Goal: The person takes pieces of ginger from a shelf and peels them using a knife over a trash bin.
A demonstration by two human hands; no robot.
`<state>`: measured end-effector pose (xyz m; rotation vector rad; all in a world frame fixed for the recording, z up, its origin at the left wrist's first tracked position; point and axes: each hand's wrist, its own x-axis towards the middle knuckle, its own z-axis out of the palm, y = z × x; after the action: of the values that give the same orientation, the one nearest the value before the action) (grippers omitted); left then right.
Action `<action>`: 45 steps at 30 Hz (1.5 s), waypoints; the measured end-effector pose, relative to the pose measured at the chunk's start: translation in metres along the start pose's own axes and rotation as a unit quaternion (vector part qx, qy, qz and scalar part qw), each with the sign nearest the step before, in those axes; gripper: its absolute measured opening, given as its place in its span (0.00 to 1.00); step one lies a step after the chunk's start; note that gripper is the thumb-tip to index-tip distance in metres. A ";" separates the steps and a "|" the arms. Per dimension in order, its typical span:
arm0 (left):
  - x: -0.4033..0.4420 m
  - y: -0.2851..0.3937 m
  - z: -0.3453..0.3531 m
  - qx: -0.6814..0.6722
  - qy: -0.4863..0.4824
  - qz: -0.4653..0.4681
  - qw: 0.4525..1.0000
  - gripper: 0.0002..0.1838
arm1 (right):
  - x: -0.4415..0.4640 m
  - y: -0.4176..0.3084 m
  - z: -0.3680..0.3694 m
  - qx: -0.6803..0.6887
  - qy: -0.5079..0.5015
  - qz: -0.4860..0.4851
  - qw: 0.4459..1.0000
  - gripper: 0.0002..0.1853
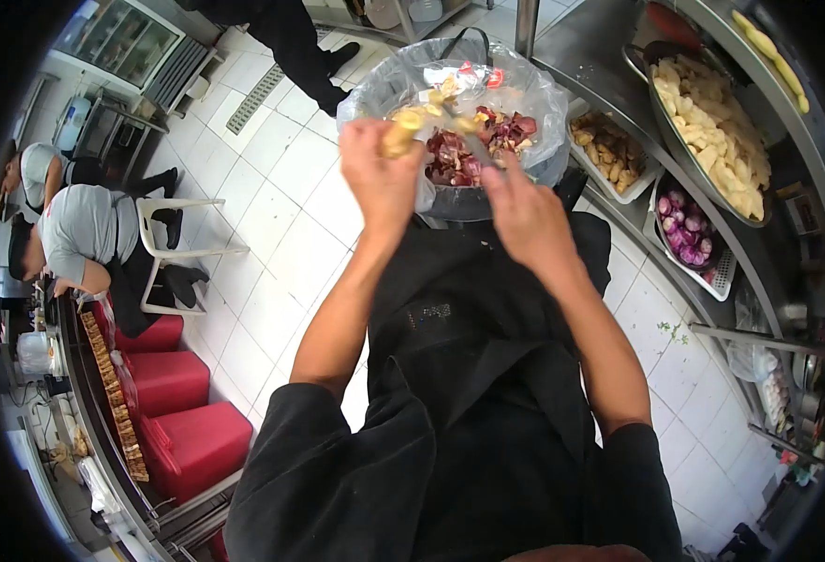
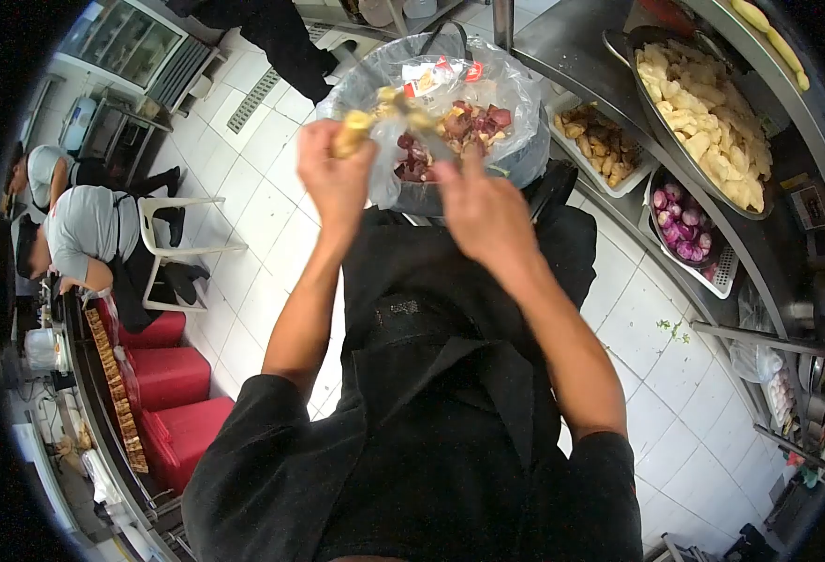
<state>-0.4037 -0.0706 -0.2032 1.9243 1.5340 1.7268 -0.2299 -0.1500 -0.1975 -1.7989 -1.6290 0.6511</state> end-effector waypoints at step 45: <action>0.008 0.007 -0.024 -0.604 -0.217 -0.544 0.540 0.14 | -0.036 0.022 -0.035 -0.086 -0.049 -0.101 0.990 0.23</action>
<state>-0.4205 -0.0800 -0.1857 0.3190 0.5514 0.9322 -0.1941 -0.1904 -0.1906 -1.7123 -1.9568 0.5276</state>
